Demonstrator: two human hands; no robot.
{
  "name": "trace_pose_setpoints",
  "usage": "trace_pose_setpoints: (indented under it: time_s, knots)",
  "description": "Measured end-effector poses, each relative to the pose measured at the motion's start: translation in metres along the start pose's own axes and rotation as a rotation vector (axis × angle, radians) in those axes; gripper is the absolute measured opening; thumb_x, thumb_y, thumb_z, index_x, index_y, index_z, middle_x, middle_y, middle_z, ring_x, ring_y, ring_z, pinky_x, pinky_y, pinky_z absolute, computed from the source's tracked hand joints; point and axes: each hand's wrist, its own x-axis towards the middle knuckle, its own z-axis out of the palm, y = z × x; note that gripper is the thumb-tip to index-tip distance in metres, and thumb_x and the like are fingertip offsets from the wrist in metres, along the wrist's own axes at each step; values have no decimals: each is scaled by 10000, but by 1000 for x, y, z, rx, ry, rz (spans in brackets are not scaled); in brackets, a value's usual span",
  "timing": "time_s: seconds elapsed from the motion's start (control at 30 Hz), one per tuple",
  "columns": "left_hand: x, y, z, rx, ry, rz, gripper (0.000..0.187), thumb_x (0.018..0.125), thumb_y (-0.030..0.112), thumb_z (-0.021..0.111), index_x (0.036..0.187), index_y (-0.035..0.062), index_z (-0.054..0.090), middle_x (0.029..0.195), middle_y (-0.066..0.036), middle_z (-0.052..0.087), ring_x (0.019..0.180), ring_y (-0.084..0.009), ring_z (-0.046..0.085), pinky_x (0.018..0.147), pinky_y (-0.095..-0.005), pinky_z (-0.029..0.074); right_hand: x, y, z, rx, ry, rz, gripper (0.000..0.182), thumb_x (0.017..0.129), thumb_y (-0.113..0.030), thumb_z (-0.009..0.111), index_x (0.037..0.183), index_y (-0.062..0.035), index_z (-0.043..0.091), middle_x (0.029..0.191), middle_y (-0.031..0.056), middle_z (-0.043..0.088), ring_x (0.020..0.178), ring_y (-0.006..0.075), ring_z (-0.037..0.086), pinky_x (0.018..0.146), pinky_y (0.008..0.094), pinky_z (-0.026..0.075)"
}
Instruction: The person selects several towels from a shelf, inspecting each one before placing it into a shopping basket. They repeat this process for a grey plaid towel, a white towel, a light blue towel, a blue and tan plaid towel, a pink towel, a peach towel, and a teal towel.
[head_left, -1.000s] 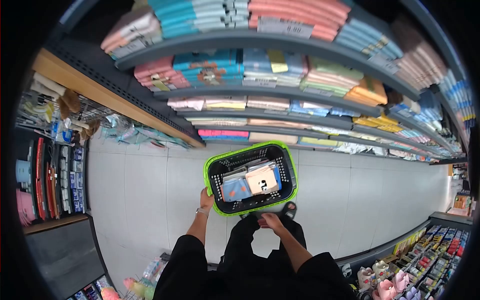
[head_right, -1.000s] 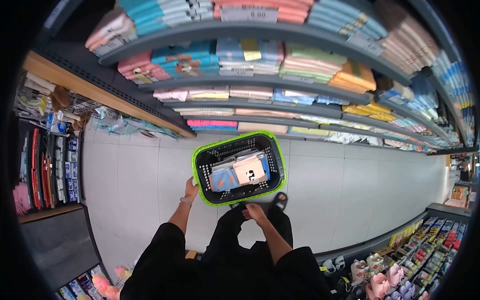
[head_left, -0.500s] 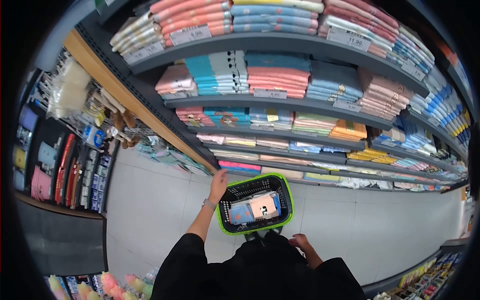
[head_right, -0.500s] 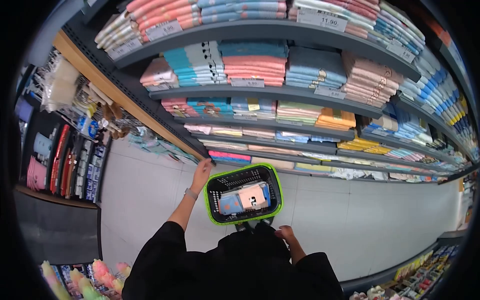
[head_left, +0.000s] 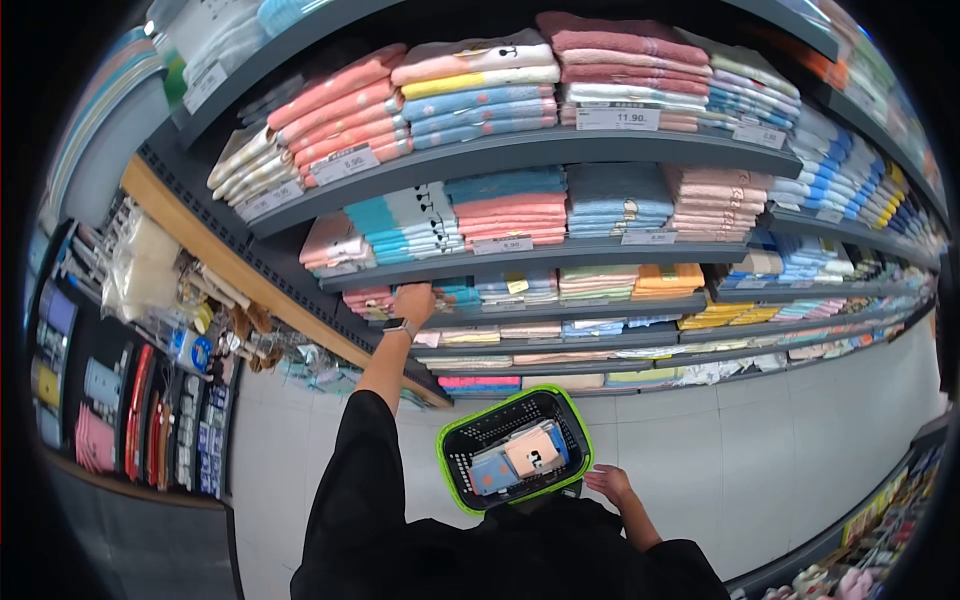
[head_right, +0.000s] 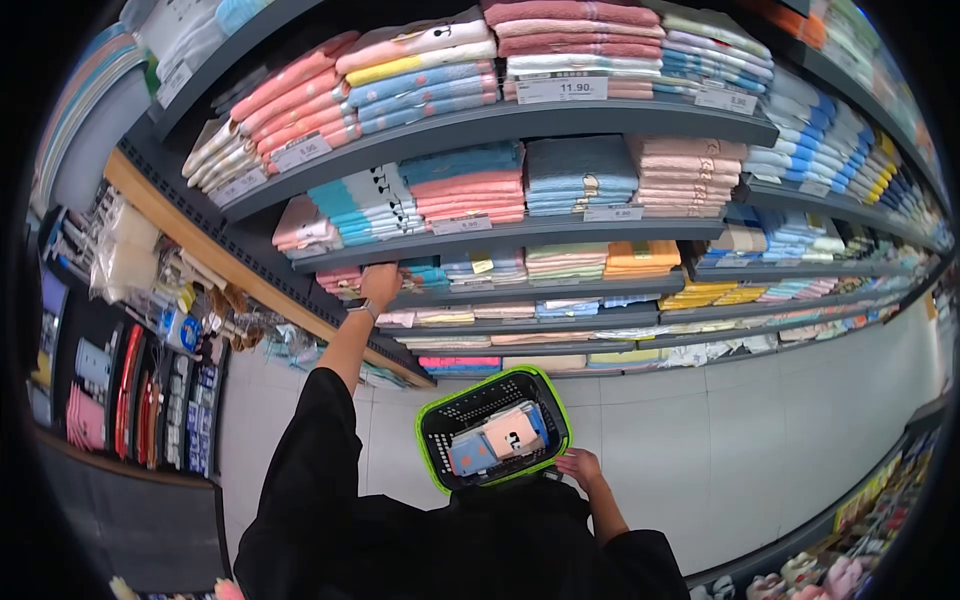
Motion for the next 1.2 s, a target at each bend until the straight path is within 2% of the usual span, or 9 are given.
trace_pose_setpoints:
  time_s: [0.23, 0.37, 0.53, 0.6, 0.67, 0.83, 0.97, 1.03, 1.2]
  knots:
    - [-10, -8, -23, 99, -206, -22, 263, 727, 106, 559, 978, 35, 586, 856, -153, 611, 755, -281, 611, 617, -401, 495, -11, -9, 90, 63, -109, -97, 379, 904, -211, 398, 1163, 65, 421, 1101, 274, 555, 1011, 337, 577, 908, 411, 463]
    - [-76, 20, -73, -336, 381, 221, 403, 712, 37, 558, 1111, 17, 509, 1024, -138, 594, 867, -292, 577, 723, -373, 458, -16, -45, 178, 147, -381, -127, 425, 913, -243, 406, 1201, 70, 406, 1191, 278, 501, 1118, 354, 508, 972, 413, 413]
    - [-176, 80, -132, -537, 259, 301, 423, 698, 63, 584, 1117, 33, 533, 1047, -112, 598, 900, -272, 584, 730, -369, 461, -24, -85, 283, 448, -646, 8, 470, 927, -335, 386, 1210, 38, 428, 1261, 241, 457, 1146, 328, 485, 964, 414, 416]
    - [-198, 94, -145, -587, 204, 317, 429, 698, 82, 596, 1120, 39, 537, 1069, -108, 591, 917, -268, 578, 748, -370, 458, 9, -76, 289, 25, -753, -450, 495, 932, -388, 355, 1216, 7, 445, 1231, 188, 496, 1105, 290, 515, 936, 414, 433]
    - [-210, 97, -163, -623, 21, 399, 439, 681, 124, 637, 1107, 59, 554, 1152, -113, 556, 1006, -277, 550, 811, -385, 437, -3, -71, 286, 17, -739, -426, 496, 932, -390, 354, 1216, 6, 446, 1229, 187, 497, 1103, 289, 515, 935, 414, 433]
    - [-222, 77, -175, -861, -51, 311, 461, 724, 178, 658, 1145, 51, 521, 1216, -128, 495, 1069, -303, 500, 888, -391, 401, -25, -73, 290, 25, -661, -388, 501, 931, -399, 349, 1214, 1, 450, 1223, 179, 502, 1096, 283, 520, 927, 412, 437]
    - [-222, 73, -163, -930, 205, -220, 516, 783, 162, 650, 1229, 13, 439, 1205, -155, 486, 1088, -289, 492, 907, -371, 396, -40, -72, 298, 21, -646, -336, 504, 931, -406, 345, 1212, -2, 454, 1217, 173, 507, 1090, 278, 523, 922, 411, 441]
    - [-225, 74, -149, -1764, -158, -469, 478, 848, 163, 605, 1251, -8, 412, 1204, -110, 492, 1094, -185, 479, 917, -320, 389, -47, -78, 303, 23, -631, -324, 506, 931, -410, 342, 1212, -4, 456, 1215, 170, 509, 1086, 275, 525, 919, 410, 442]
    - [-232, 72, -159, -1931, -560, -446, 340, 872, 157, 583, 1153, -20, 511, 1071, -57, 581, 948, -107, 543, 819, -255, 441, -85, -66, 269, 40, -529, -302, 511, 931, -419, 337, 1210, -9, 461, 1208, 162, 514, 1079, 269, 529, 911, 409, 446]
